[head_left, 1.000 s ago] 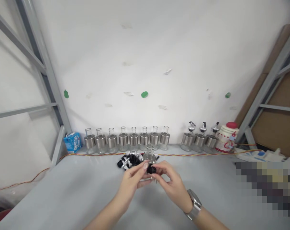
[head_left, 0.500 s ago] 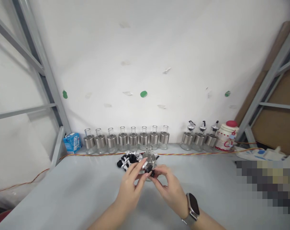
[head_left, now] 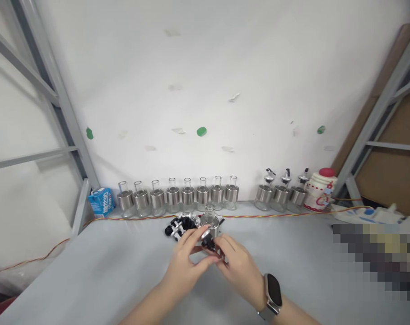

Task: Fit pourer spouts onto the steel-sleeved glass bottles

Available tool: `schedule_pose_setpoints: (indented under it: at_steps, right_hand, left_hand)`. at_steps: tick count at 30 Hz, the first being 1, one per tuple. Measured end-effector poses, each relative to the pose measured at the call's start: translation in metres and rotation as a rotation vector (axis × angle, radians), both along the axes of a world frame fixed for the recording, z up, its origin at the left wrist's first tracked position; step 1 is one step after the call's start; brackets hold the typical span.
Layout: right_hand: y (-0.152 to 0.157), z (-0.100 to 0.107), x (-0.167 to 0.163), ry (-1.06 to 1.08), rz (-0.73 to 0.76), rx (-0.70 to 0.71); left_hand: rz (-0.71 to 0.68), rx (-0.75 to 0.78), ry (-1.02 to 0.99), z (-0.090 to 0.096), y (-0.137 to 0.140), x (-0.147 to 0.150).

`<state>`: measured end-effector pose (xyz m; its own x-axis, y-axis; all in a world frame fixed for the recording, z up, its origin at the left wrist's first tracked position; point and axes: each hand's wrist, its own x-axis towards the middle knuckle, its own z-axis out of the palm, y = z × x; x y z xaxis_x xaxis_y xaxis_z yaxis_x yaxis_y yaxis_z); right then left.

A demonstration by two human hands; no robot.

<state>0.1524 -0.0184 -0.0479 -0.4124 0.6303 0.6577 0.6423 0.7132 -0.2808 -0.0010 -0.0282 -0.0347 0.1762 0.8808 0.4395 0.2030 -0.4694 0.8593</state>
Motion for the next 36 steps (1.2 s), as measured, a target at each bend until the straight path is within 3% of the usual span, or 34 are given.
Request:
schedule_pose_setpoints:
  at_steps: [9,20,29,36]
  right_hand:
    - [0.005,0.011,0.005,-0.095,0.048,-0.084]
    - [0.009,0.014,0.006,-0.146,0.023,-0.166]
    - [0.010,0.012,0.007,-0.164,0.023,-0.164]
    - [0.010,0.012,0.007,-0.175,0.005,-0.134]
  left_hand:
    - [0.030,-0.102,-0.111,0.000,0.006,-0.001]
    - [0.065,0.028,-0.016,0.002,0.006,-0.004]
    - [0.102,0.035,0.006,0.010,0.000,-0.004]
    - [0.098,-0.065,-0.082,0.003,0.009,-0.008]
